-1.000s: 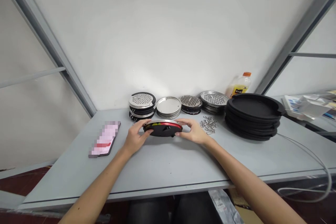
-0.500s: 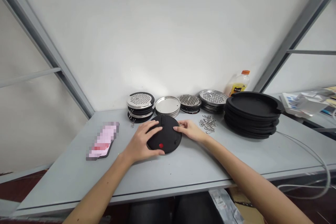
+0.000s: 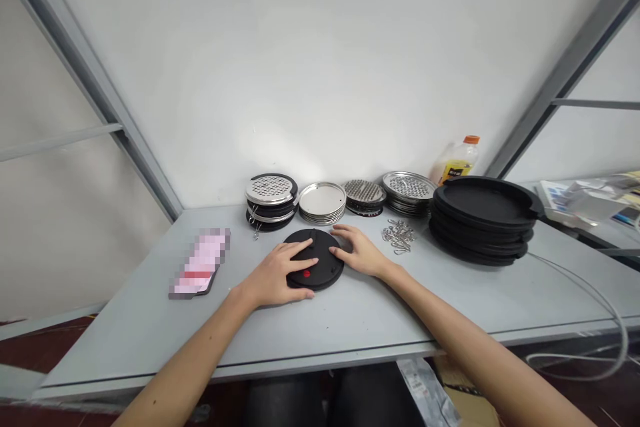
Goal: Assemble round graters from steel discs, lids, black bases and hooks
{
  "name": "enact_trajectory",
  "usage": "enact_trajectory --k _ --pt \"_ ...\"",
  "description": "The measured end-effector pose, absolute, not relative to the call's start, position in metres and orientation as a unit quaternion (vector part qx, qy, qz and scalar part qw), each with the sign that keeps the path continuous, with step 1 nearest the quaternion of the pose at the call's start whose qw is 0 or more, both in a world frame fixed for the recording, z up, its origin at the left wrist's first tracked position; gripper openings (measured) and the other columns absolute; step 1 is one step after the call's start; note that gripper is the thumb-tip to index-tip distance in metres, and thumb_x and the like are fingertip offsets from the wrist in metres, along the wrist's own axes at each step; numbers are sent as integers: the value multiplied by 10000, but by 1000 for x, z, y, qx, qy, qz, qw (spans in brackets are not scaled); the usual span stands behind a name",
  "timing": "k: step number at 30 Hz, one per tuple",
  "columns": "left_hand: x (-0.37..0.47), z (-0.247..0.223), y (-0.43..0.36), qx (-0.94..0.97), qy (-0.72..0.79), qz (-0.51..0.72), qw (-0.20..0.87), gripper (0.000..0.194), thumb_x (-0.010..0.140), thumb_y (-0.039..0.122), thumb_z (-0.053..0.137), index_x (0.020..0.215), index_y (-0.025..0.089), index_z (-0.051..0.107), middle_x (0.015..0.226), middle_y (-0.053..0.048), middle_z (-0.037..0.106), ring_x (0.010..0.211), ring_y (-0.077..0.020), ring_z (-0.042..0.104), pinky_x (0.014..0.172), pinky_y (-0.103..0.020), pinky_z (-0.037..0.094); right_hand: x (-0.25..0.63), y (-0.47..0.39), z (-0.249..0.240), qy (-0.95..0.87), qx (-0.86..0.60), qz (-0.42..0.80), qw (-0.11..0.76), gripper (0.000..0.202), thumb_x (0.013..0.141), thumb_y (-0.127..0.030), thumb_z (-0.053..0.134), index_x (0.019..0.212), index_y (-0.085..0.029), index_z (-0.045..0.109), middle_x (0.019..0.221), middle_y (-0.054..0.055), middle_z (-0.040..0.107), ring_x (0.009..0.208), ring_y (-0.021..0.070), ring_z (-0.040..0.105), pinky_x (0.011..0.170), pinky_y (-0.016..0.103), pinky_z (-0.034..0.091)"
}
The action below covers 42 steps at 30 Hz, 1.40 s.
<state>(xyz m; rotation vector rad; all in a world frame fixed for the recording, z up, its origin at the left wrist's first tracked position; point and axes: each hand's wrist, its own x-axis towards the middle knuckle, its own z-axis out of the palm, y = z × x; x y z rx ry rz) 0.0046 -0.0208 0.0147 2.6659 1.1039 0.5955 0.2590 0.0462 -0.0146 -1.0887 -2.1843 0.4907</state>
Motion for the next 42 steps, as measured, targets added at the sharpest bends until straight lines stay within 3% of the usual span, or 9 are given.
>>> enact_trajectory --k 3,5,10,16,21,25,31,37,42 --pt "5 16 -20 901 373 190 112 600 750 476 735 1306 320 571 1510 -62 372 1362 -327 355 1100 -529 311 261 44 -11 -857 -357 179 326 564 847 -344 590 1364 -139 492 1407 170 488 1301 302 457 1086 506 359" --pt "3 18 -20 902 372 184 119 603 746 440 746 1309 317 567 1522 -66 348 1393 -332 307 1130 -553 246 262 43 -6 -879 -311 182 311 515 874 -326 563 1362 -176 499 1404 145 501 1311 287 451 1088 499 360" --pt "-7 25 -18 894 396 174 115 547 765 309 716 1294 317 580 1537 -49 320 1418 -325 265 1171 -568 91 265 38 6 -885 -308 164 308 311 893 -322 543 1147 -198 673 1155 113 681 1098 262 614 958 429 483" --pt "-12 22 -13 864 453 195 104 332 913 437 527 1196 321 657 1469 -31 439 1410 -300 288 1160 -584 126 263 27 10 -877 -277 167 357 187 876 -273 557 891 -201 728 921 72 720 855 197 663 797 328 535" --pt "-10 15 -11 863 456 196 95 376 884 482 568 1220 329 641 1470 -31 437 1413 -317 271 1152 -588 160 261 30 5 -862 -288 137 394 239 888 -255 531 1057 -190 687 1010 91 712 985 226 630 884 388 517" --pt "-9 11 -11 863 455 176 131 502 891 501 551 1354 308 521 1529 -57 336 1425 -305 248 1149 -542 231 262 36 0 -890 -299 121 322 381 901 -288 523 1257 -170 590 1218 121 647 1192 267 534 1004 454 451" --pt "-8 13 -12 866 444 170 158 495 939 481 474 1410 335 436 1566 -19 248 1452 -284 175 1166 -525 211 265 41 -1 -889 -312 124 310 365 928 -324 487 1243 -177 599 1226 113 644 1170 243 552 1009 416 441" --pt "-7 16 -14 854 460 179 164 458 943 476 465 1380 342 479 1557 -8 277 1443 -272 212 1164 -491 242 294 55 12 -779 -529 35 335 263 905 -317 473 1010 -202 685 954 57 722 934 231 614 803 354 480" --pt "-9 15 -13 847 468 181 177 437 953 437 460 1374 326 487 1564 -21 257 1444 -271 208 1167 -489 231 319 66 11 -711 -662 -55 231 269 839 -285 495 994 -192 694 994 89 701 960 273 588 750 354 449"
